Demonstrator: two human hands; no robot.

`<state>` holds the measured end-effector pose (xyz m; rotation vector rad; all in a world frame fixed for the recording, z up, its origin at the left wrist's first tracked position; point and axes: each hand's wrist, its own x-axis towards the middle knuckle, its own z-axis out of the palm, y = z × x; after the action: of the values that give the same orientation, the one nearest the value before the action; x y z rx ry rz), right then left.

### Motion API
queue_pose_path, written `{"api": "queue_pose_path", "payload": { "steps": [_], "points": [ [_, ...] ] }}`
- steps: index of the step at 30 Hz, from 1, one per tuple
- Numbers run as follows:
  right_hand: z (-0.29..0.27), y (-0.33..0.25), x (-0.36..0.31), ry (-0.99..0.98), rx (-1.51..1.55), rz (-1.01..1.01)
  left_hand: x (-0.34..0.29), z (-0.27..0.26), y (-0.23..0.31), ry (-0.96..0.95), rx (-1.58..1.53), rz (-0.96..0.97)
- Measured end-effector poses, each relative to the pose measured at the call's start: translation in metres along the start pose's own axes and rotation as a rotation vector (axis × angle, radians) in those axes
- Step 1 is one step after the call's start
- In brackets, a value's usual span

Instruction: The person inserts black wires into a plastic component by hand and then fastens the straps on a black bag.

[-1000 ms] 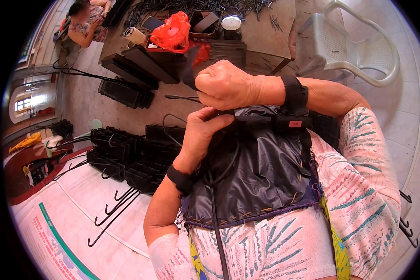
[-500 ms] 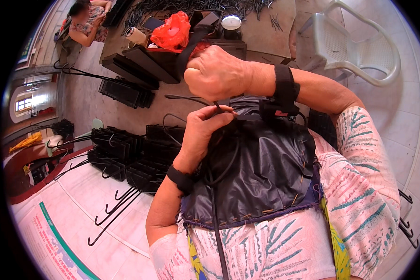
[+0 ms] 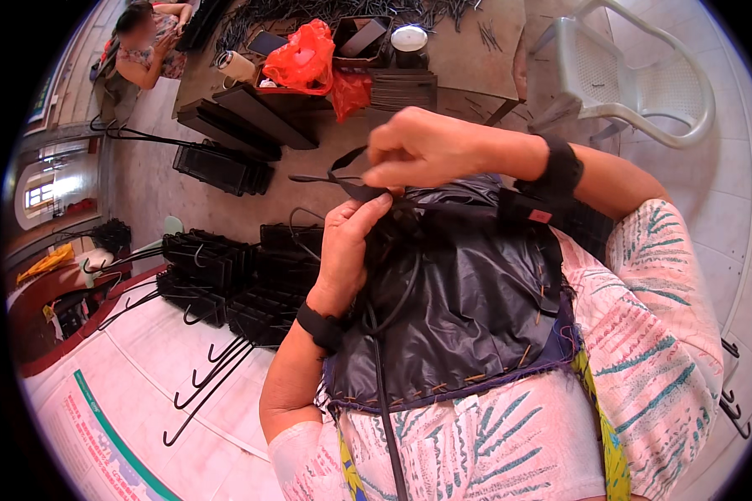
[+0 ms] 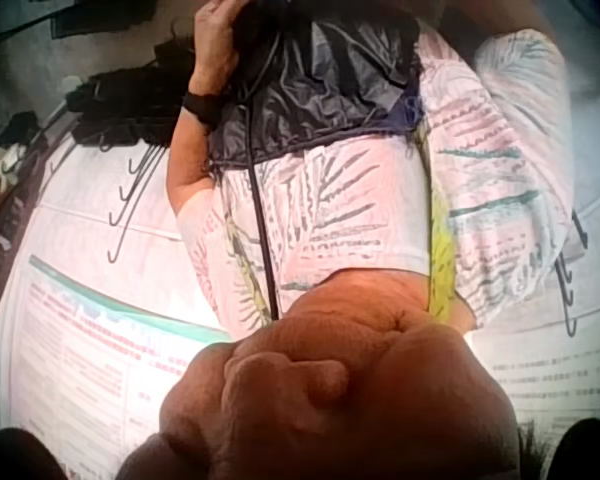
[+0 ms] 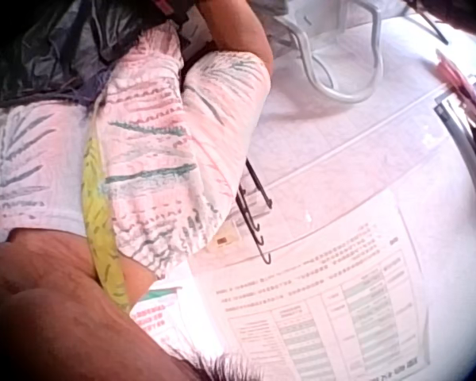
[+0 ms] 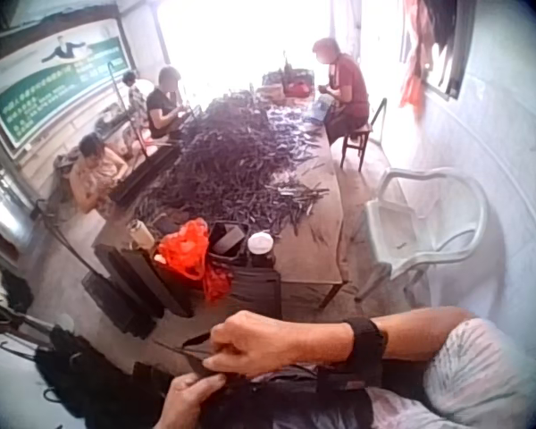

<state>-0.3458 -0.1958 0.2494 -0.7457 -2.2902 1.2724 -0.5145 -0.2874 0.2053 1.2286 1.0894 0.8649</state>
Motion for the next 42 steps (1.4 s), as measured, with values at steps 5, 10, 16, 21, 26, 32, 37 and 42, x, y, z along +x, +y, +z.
{"api": "queue_pose_path", "payload": {
  "steps": [5,10,16,21,26,32,37,42],
  "points": [
    [-0.007,0.003,-0.025,-0.281,0.125,0.24,0.004,-0.001,0.007,-0.005,-0.414,-0.313],
    [0.005,0.031,-0.035,-0.241,0.206,0.01,0.006,0.001,0.014,-0.024,-0.475,-0.366],
    [-0.005,0.011,-0.028,-0.283,0.419,0.312,0.005,0.004,0.023,-0.046,-0.419,-0.393],
    [-0.008,0.0,-0.02,-0.388,0.392,0.414,0.003,0.001,0.023,-0.06,-0.43,-0.371],
    [-0.008,0.006,-0.018,-0.413,0.423,0.407,0.003,0.001,0.025,-0.037,-0.443,-0.373],
    [0.001,0.036,-0.026,-0.392,0.353,0.077,0.006,-0.002,0.021,-0.074,-0.378,-0.361],
    [-0.003,0.009,-0.027,-0.336,0.306,0.223,0.006,-0.006,0.007,-0.044,-0.381,-0.313],
    [0.008,0.013,-0.029,-0.146,0.549,0.162,0.006,-0.01,0.013,0.048,-0.62,-0.377]
  ]
}}
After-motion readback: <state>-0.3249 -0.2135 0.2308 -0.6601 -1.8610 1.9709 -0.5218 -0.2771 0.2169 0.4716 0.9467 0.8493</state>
